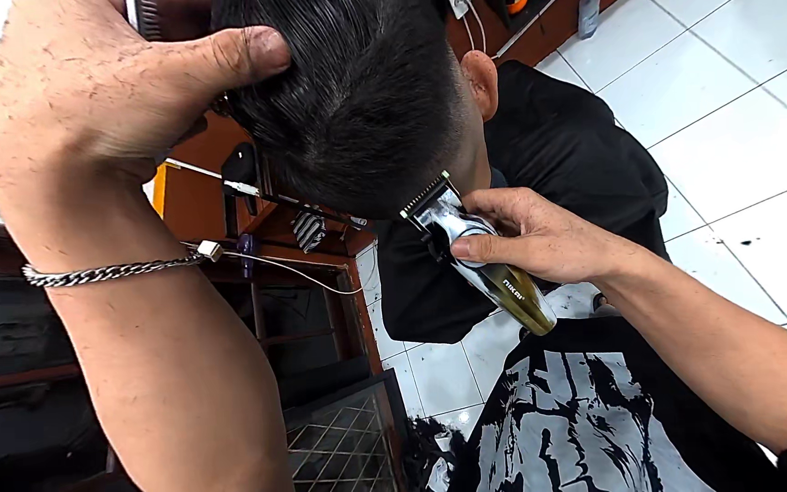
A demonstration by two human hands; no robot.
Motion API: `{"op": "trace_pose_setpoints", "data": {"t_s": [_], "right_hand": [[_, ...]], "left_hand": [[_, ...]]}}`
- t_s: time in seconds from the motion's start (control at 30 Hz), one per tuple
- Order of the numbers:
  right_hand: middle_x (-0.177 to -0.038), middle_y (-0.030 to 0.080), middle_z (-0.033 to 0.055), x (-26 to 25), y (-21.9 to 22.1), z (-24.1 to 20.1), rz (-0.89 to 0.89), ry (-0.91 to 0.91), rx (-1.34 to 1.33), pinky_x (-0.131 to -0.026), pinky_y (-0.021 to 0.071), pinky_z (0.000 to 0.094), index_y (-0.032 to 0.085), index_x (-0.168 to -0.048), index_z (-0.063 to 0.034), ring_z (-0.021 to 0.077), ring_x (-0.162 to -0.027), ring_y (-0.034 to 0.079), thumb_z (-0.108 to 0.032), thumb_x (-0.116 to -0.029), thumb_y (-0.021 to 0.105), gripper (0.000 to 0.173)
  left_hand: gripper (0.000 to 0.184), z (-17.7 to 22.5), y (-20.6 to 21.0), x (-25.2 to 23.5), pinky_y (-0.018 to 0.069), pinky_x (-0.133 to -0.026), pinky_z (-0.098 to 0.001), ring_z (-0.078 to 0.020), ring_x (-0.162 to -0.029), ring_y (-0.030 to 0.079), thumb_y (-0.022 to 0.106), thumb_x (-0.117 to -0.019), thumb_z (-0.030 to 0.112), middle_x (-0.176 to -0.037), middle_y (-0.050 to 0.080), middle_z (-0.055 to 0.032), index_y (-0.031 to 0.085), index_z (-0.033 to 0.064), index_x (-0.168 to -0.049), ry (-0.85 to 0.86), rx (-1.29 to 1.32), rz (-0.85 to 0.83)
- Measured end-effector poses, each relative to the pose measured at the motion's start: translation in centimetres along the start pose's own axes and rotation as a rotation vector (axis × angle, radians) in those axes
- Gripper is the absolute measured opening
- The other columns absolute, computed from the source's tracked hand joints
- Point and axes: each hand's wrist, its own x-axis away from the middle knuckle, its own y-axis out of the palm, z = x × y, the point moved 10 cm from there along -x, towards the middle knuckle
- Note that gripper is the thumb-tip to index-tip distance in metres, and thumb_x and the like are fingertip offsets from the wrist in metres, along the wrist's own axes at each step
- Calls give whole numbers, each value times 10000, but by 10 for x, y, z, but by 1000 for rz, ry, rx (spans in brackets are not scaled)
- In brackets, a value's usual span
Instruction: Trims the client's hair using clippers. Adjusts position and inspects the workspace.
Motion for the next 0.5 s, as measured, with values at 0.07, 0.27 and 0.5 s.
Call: {"op": "trace_pose_setpoints", "data": {"t_s": [0.07,0.27,0.5], "right_hand": [[-781,640,-19,-1,0,-4,-4,-34,21,-614,527,177,643,-1062,-48,18,-685,620,-269,-984,665,235],[-781,645,-15,-2,-2,-3,-12,-7,19,-618,526,176,642,-1051,-46,18,-685,622,-273,-984,669,238],[-763,642,-18,0,-5,5,-21,57,21,-604,518,167,638,-1054,-43,12,-668,619,-272,-995,665,238]], "left_hand": [[558,-2,0,0,571,-759,-212,50,-838,657,767,-775,702,-948,693,134,699,245,-1087,-9,-5,-8],[421,-1,3,-1,585,-735,-196,52,-816,675,774,-824,623,-923,715,153,727,272,-1052,25,66,-36],[421,7,5,5,555,-669,-153,77,-782,659,759,-840,619,-940,713,178,721,295,-1106,31,82,-63]]}}
